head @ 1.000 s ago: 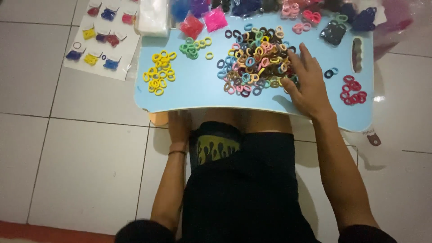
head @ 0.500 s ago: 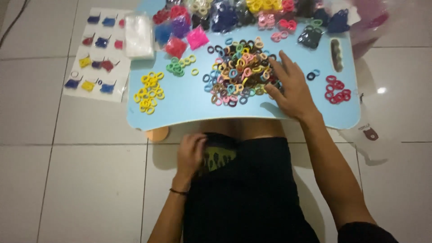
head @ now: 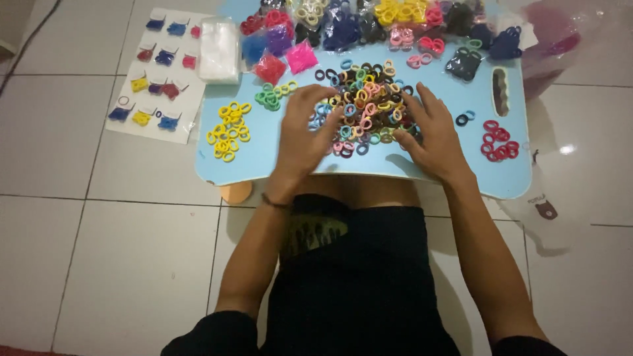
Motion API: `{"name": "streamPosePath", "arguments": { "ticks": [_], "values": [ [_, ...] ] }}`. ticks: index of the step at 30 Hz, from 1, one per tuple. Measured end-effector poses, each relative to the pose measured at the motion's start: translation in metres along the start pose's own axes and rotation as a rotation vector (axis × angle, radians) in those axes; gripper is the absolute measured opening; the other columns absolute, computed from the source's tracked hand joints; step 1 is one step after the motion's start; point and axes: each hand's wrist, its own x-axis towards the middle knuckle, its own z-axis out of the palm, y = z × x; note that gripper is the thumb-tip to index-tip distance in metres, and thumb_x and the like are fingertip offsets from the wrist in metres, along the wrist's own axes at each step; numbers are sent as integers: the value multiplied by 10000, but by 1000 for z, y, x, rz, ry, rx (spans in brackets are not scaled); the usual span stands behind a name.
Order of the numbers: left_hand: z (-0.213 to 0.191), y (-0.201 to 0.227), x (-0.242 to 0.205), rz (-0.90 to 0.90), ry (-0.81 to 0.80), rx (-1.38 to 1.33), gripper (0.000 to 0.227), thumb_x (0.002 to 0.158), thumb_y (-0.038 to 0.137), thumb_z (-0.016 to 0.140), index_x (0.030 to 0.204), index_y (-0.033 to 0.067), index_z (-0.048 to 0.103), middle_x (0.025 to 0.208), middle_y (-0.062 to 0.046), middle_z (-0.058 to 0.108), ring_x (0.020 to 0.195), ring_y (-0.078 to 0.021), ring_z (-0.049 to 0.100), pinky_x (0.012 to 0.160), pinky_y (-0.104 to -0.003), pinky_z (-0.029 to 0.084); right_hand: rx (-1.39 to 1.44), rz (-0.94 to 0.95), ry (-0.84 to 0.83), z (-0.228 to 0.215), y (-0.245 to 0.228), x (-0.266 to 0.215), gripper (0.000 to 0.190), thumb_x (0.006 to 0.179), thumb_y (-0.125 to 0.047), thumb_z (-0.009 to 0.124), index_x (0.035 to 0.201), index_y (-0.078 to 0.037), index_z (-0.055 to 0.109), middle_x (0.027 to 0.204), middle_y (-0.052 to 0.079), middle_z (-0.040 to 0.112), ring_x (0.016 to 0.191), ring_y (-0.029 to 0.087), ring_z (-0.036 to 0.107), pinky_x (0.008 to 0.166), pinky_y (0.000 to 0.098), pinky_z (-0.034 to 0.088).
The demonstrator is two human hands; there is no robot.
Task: Sorting small colorful plastic rings into groups on a small table
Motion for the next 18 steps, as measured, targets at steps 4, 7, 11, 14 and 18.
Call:
{"name": "streamPosePath", "arguments": {
  "ticks": [4,7,11,14,18],
  "values": [
    [-66,-16,-16,16,73,285,270,976,41,731,1234,-6,668,1230,-277,619,1231,-510,548,1080,-559,399,13,8,10,-2,-3,-1,700,1039,-559,542,1604,-161,434,1628,240,345,1491,462,330,1223,602,192],
    [-103,-17,-30,-49,39,773,287,1032,143,699,1231,-59,657,1245,-319,577,1201,-575,522,1048,-628,394,2,-4,33,-2,2,-1,694,1042,-566,542,1604,-172,436,1624,234,351,1487,464,337,1216,610,203],
    [-108,-16,-44,-669,-212,888,636,1109,460,369,1532,-12,428,1579,-346,343,1503,-512,239,1192,-665,151,-38,16,1,0,-1,0,703,1028,-566,543,1598,-168,445,1627,229,359,1504,433,333,1238,566,189],
    [-100,-16,-43,-739,-292,841,683,1107,452,336,1584,-35,322,1629,-356,267,1540,-487,190,1209,-661,45,-50,33,-16,-2,-3,1,709,1026,-586,526,1599,-179,437,1629,221,355,1511,417,326,1244,555,181],
    [-117,-6,-38,-698,-35,385,628,1125,327,319,1597,-74,214,1642,-370,179,1539,-500,126,1235,-624,28,-48,50,-33,-8,-14,2,720,1035,-596,496,1592,-142,444,1622,255,356,1499,443,341,1261,535,179]
  ]
}}
